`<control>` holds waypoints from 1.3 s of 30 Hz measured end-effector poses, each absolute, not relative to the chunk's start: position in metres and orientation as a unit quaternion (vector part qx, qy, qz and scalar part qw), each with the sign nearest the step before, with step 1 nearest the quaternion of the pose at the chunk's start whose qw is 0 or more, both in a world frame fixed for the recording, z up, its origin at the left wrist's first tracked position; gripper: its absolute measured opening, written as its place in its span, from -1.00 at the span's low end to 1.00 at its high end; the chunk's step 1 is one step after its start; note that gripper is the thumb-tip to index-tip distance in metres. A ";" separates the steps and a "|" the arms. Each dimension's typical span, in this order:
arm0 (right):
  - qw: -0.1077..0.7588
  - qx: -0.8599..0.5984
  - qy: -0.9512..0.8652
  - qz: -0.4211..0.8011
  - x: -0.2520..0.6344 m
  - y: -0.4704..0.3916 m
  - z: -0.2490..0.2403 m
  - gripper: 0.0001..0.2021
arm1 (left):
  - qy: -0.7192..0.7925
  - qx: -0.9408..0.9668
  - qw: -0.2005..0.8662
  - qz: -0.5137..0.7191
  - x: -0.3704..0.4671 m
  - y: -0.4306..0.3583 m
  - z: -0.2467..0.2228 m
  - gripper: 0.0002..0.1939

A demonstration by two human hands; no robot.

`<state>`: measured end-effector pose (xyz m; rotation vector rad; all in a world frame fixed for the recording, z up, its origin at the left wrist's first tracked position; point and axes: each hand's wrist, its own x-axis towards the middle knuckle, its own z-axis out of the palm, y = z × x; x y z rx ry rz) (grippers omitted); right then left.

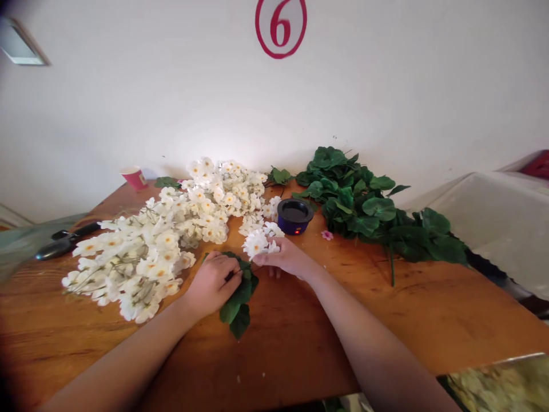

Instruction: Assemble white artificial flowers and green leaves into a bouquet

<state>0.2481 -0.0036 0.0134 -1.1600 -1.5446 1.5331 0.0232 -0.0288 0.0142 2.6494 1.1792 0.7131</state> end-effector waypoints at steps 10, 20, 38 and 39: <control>0.365 -0.447 -0.529 0.622 0.239 -0.002 0.003 -0.85 | 0.420 0.882 0.053 0.209 0.026 -0.027 0.011 -0.77; 0.374 -0.475 -0.514 0.609 0.229 -0.006 0.005 -0.92 | 0.444 0.853 0.127 0.243 0.029 -0.023 0.000 -0.84; 0.365 -0.494 -0.517 0.596 0.226 -0.004 -0.002 -0.94 | 0.438 0.816 0.258 0.274 0.032 -0.021 0.004 -0.79; 0.365 -0.495 -0.519 0.594 0.226 -0.004 -0.002 -0.94 | 0.440 0.815 0.258 0.276 0.032 -0.021 0.004 -0.78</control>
